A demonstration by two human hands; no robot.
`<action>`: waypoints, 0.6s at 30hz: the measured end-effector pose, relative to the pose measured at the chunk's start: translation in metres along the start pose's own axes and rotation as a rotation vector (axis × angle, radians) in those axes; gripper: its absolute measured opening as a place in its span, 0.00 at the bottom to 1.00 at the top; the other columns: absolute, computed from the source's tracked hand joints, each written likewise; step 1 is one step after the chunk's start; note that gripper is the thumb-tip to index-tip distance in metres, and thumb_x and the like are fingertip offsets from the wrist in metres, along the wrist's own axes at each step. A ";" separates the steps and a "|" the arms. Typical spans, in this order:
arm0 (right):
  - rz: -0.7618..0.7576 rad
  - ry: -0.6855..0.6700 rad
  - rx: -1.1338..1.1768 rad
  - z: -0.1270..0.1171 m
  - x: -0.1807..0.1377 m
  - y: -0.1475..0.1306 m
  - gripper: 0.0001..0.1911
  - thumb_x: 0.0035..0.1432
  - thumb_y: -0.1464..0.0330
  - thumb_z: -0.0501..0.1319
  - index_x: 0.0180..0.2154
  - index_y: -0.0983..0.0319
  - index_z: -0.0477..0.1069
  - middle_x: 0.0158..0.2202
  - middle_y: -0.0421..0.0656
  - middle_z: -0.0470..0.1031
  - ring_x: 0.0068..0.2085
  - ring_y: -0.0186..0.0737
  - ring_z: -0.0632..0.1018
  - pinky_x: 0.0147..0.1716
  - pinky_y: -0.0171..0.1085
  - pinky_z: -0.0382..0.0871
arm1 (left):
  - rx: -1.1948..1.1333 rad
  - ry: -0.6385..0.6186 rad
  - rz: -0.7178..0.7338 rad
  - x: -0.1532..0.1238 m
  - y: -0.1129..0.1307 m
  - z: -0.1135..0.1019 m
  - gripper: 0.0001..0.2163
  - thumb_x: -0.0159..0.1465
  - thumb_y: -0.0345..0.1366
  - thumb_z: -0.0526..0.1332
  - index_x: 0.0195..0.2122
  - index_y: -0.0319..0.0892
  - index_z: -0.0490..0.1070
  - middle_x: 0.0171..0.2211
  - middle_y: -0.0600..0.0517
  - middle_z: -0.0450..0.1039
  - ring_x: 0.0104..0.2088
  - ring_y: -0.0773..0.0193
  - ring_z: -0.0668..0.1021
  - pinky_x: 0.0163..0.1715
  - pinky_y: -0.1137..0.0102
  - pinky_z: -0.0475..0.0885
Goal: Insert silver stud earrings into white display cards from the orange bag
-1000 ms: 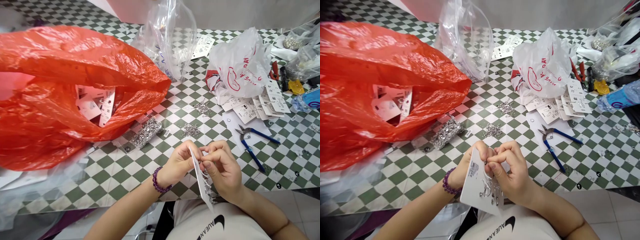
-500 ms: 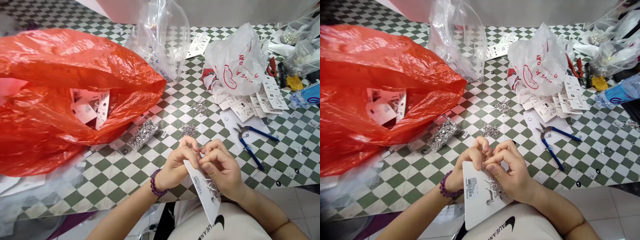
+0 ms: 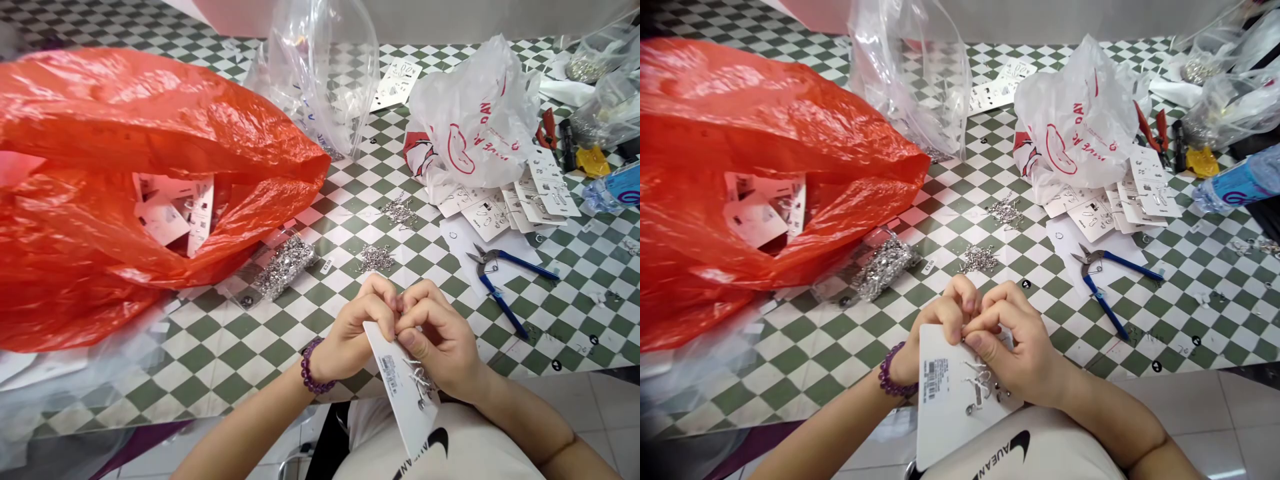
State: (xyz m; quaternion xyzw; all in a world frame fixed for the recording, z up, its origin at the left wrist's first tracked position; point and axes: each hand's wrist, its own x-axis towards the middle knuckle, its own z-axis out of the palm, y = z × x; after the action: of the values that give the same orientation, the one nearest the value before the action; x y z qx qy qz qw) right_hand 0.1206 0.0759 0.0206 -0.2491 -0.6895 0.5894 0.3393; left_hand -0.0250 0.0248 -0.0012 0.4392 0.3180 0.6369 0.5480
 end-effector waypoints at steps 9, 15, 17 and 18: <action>0.226 -0.011 0.133 -0.007 0.007 0.007 0.07 0.58 0.65 0.64 0.28 0.58 0.72 0.32 0.39 0.67 0.36 0.35 0.71 0.37 0.35 0.67 | 0.071 0.089 -0.075 0.000 -0.010 0.002 0.05 0.65 0.37 0.60 0.32 0.44 0.67 0.38 0.52 0.63 0.35 0.69 0.69 0.34 0.74 0.70; 0.495 0.204 0.360 -0.027 0.014 0.012 0.12 0.58 0.56 0.62 0.38 0.56 0.74 0.35 0.40 0.71 0.33 0.35 0.73 0.29 0.34 0.70 | -0.033 0.291 -0.349 0.008 -0.009 0.005 0.11 0.62 0.44 0.63 0.35 0.42 0.67 0.32 0.52 0.69 0.30 0.69 0.72 0.28 0.75 0.71; 0.404 0.260 0.358 -0.036 0.013 0.007 0.15 0.60 0.54 0.59 0.43 0.55 0.73 0.36 0.41 0.72 0.36 0.36 0.74 0.34 0.35 0.73 | -0.083 0.358 -0.403 0.010 -0.007 0.003 0.12 0.59 0.44 0.65 0.35 0.42 0.67 0.32 0.52 0.71 0.30 0.68 0.74 0.26 0.75 0.72; 0.364 0.263 0.317 -0.039 0.011 0.004 0.16 0.59 0.53 0.60 0.44 0.55 0.73 0.36 0.41 0.72 0.38 0.37 0.75 0.36 0.35 0.73 | -0.101 0.397 -0.416 0.010 -0.006 0.002 0.13 0.58 0.45 0.65 0.34 0.42 0.66 0.33 0.52 0.71 0.30 0.68 0.74 0.25 0.74 0.73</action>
State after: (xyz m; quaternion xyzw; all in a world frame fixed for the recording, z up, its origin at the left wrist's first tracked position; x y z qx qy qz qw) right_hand 0.1432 0.1102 0.0215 -0.3870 -0.4825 0.7040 0.3490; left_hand -0.0213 0.0358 -0.0035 0.2036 0.4700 0.5994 0.6151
